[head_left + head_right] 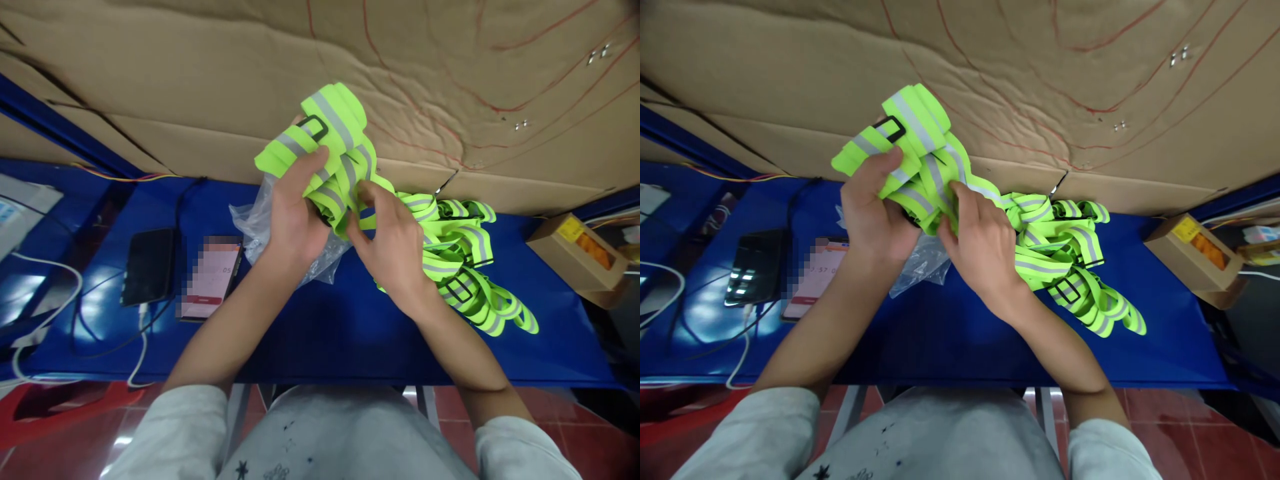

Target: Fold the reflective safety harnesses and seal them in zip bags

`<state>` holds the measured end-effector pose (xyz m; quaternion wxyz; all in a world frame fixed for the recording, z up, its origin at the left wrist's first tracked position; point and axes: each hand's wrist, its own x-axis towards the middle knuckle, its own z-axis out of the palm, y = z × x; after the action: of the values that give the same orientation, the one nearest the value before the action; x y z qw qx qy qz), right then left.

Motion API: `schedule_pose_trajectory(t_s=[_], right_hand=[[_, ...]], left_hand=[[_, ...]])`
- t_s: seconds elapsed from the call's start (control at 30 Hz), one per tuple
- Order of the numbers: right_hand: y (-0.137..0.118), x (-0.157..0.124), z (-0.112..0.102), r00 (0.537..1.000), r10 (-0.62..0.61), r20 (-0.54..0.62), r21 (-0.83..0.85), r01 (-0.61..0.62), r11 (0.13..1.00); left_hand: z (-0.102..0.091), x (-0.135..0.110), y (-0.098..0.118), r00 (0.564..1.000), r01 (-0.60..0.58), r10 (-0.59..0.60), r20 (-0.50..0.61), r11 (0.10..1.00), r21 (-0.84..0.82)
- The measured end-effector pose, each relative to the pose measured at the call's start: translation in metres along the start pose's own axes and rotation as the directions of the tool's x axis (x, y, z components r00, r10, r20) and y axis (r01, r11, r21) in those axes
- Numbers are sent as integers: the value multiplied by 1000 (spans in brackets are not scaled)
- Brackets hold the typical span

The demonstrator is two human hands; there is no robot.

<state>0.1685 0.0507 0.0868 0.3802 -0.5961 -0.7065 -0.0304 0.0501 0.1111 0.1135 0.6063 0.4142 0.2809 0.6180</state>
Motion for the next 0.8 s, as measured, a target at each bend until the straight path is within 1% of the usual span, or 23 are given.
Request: schedule_pose_trajectory(t_s=[0.07,0.1,0.13,0.17,0.2,0.23,0.27,0.3,0.33,0.37,0.4,0.43,0.5,0.53,0.57,0.6,0.63,0.67,0.7,0.73,0.8], right_hand=[[4,3,-4,1000,0,-21,57,1,998],[7,5,-8,1000,20,-14,134,-18,991],[10,9,-13,998,55,14,244,-57,968],[14,13,-18,993,97,68,380,-115,918],[18,17,-23,981,128,146,523,-187,832],[22,21,-26,961,140,238,648,-265,714],[27,25,-28,934,133,331,735,-343,584],[30,28,-29,905,116,409,783,-413,465],[34,29,-27,878,104,467,797,-469,381],[37,29,-24,861,110,496,794,-501,345],[39,29,-20,858,131,497,782,-508,361],[40,27,-16,869,159,469,760,-489,428],[41,23,-10,918,193,348,658,-385,647],[40,21,-9,942,180,284,573,-318,755],[39,20,-10,960,149,237,478,-249,842],[37,19,-12,971,107,215,389,-185,902],[35,18,-15,973,61,222,322,-132,937],[34,18,-18,965,13,263,290,-92,952],[32,18,-20,943,-39,330,295,-64,953],[31,18,-22,908,-101,406,327,-41,944],[30,18,-23,815,-242,526,411,6,912]], left_hand=[[-2,2,1,1000,-3,3,-1,1000,-21],[-4,4,2,1000,0,0,-11,999,-32],[-6,6,3,1000,5,-6,-21,999,-48],[-9,8,5,1000,16,-17,-23,997,-73],[-11,11,6,999,30,-32,-16,993,-112],[-13,13,7,999,42,-42,-1,985,-166],[-15,15,9,999,49,-46,18,973,-225],[-16,17,10,998,54,-46,36,959,-277],[-17,18,12,998,58,-47,43,948,-312],[-18,19,14,998,55,-45,38,945,-324],[-19,20,16,999,44,-38,23,948,-314],[-20,20,19,1000,25,-26,1,957,-289],[-23,23,25,999,-8,-2,-43,975,-224],[-26,24,28,998,-27,15,-59,980,-199],[-29,26,30,997,-44,32,-69,982,-183],[-32,28,32,997,-55,43,-71,983,-173],[-35,30,34,997,-66,57,-58,984,-168],[-38,33,35,996,-84,80,-35,983,-164],[-41,35,35,994,-107,108,-6,981,-161],[-44,37,36,991,-128,134,26,979,-156],[-47,40,37,982,-170,180,65,976,-140]])
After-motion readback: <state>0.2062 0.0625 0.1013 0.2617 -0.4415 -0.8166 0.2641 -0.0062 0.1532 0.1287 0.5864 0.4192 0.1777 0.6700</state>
